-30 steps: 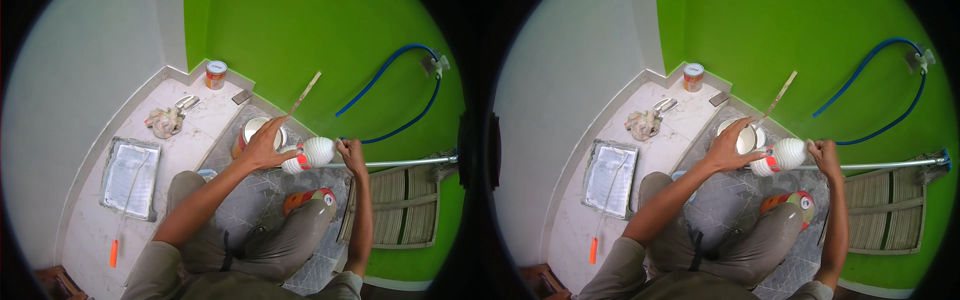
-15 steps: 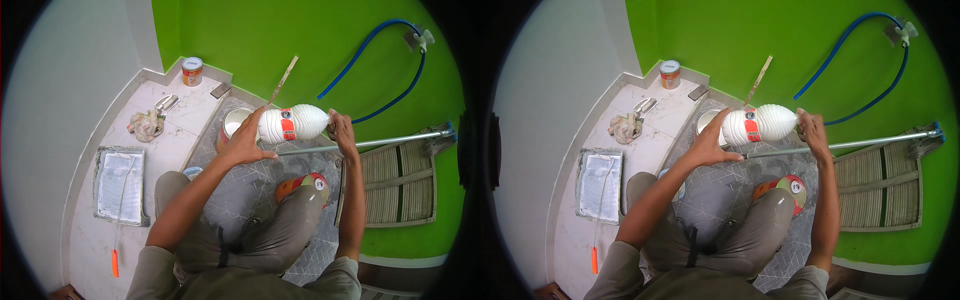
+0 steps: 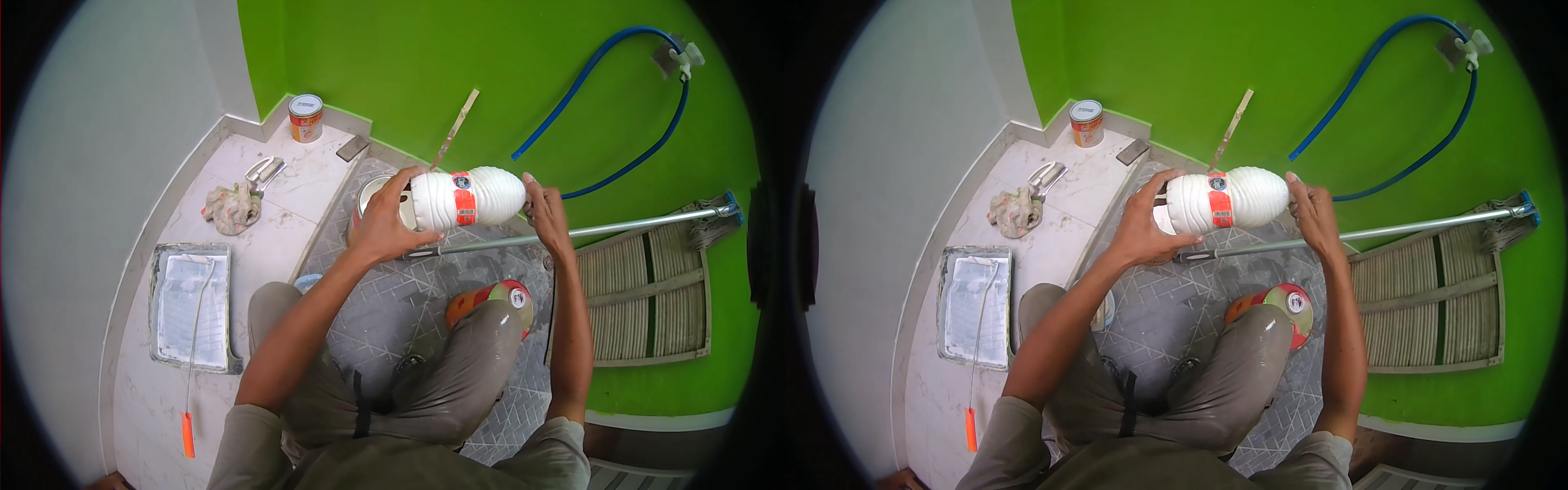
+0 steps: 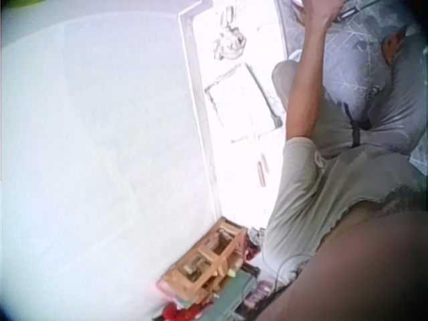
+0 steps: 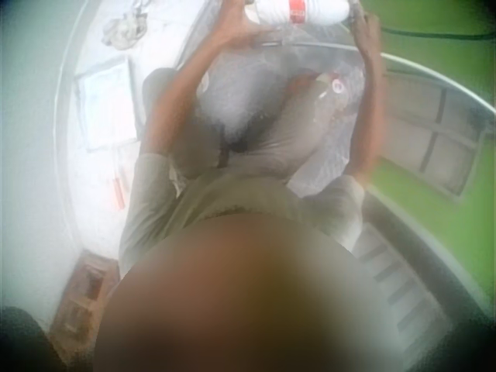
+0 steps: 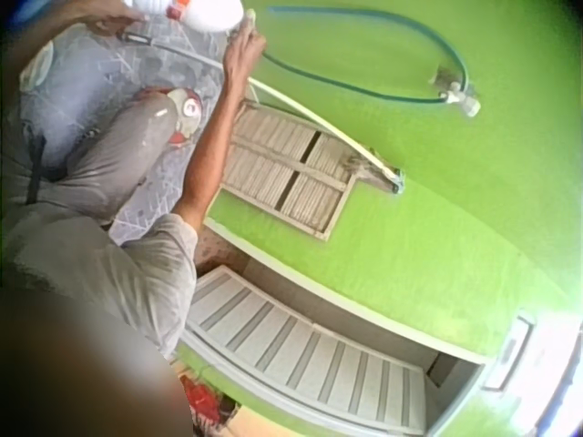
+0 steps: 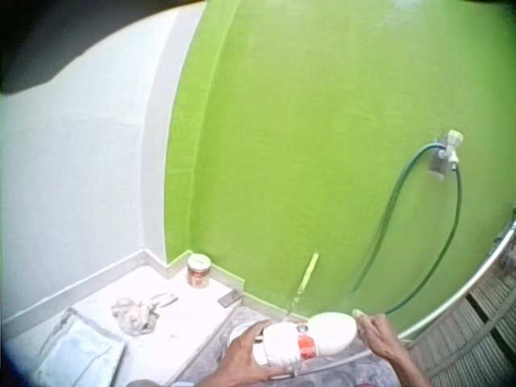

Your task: The person adds a white liquid from a bottle into a bucket of white paint and stirs it with a stick.

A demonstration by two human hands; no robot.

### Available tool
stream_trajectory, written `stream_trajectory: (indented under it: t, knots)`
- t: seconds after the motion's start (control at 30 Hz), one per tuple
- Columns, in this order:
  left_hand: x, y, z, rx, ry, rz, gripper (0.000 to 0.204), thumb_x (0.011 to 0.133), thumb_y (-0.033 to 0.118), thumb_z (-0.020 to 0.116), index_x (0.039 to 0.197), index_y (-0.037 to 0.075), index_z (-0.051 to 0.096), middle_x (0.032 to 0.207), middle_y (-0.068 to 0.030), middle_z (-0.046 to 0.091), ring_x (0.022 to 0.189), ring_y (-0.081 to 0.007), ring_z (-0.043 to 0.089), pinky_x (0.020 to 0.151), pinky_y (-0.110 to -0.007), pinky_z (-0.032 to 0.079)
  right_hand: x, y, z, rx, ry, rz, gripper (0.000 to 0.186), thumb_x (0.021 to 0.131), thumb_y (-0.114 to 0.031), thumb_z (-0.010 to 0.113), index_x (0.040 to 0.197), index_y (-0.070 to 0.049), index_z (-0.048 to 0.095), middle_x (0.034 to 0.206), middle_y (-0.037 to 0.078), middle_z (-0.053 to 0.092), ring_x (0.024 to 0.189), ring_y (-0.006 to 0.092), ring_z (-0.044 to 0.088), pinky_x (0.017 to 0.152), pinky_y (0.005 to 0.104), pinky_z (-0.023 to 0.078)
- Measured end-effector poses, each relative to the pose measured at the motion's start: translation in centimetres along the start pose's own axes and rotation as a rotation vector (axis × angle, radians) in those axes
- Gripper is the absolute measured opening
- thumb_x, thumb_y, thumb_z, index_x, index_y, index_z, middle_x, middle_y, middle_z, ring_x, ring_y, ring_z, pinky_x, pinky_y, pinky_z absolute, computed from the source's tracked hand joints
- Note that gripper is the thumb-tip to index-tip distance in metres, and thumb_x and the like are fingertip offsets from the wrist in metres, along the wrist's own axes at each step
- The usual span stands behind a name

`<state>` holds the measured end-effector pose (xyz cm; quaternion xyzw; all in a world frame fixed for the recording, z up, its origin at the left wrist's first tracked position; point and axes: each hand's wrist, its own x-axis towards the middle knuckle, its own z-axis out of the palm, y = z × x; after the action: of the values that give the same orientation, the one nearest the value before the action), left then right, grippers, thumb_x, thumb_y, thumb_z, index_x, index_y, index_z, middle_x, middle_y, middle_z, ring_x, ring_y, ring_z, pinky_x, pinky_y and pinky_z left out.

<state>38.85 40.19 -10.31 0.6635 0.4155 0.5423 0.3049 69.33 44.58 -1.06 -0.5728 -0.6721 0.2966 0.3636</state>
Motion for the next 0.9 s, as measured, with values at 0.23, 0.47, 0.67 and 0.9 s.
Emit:
stream_trajectory:
  t: [0.23, 0.47, 0.67, 0.9]
  knots:
    - [-0.5, -0.1, -0.9, 0.107, -0.022, -0.093, 0.136, 0.053, 0.049, 0.105, 0.162, 0.005, 0.037, 0.153, -0.0245, 0.056, 0.141, -0.0374, 0.058, 0.116, -0.050, 0.048, -0.2, 1.8, -1.1, 0.190, -0.064, 0.012, 0.052, 0.111, -0.039, 0.060, 0.069, -0.010, 0.060, 0.062, -0.008, 0.047, 0.055, 0.0038, 0.040, 0.050, 0.0284, 0.027]
    - [0.4, 0.4, -2.0, -0.077, 0.041, -0.188, 0.123, 0.072, 0.053, 0.096, 0.164, 0.000, 0.033, 0.158, -0.0286, 0.047, 0.144, -0.0413, 0.053, 0.118, -0.054, 0.046, 1.9, 7.8, -4.2, -0.311, 0.252, -0.076, 0.058, 0.106, -0.037, 0.065, 0.066, 0.002, 0.054, 0.054, 0.009, 0.044, 0.050, 0.0159, 0.046, 0.050, 0.0407, 0.035]
    - [0.4, 0.5, -2.2, -0.216, 0.132, -0.178, 0.102, 0.084, 0.048, 0.087, 0.159, -0.002, 0.040, 0.152, -0.0289, 0.052, 0.137, -0.0377, 0.057, 0.114, -0.051, 0.047, 2.9, 9.3, -5.2, -0.525, 0.450, -0.194, 0.062, 0.108, -0.040, 0.061, 0.067, 0.005, 0.055, 0.055, 0.005, 0.041, 0.053, 0.0154, 0.035, 0.050, 0.0400, 0.031]
    - [0.5, 0.8, -1.8, -0.209, 0.129, -0.192, 0.094, 0.086, 0.042, 0.085, 0.157, -0.003, 0.043, 0.149, -0.0290, 0.054, 0.136, -0.0361, 0.058, 0.114, -0.050, 0.046, 3.4, 10.4, -4.9, -0.403, 0.511, -0.105, 0.064, 0.107, -0.042, 0.061, 0.065, 0.005, 0.055, 0.057, 0.011, 0.038, 0.055, 0.0180, 0.036, 0.052, 0.0433, 0.034]
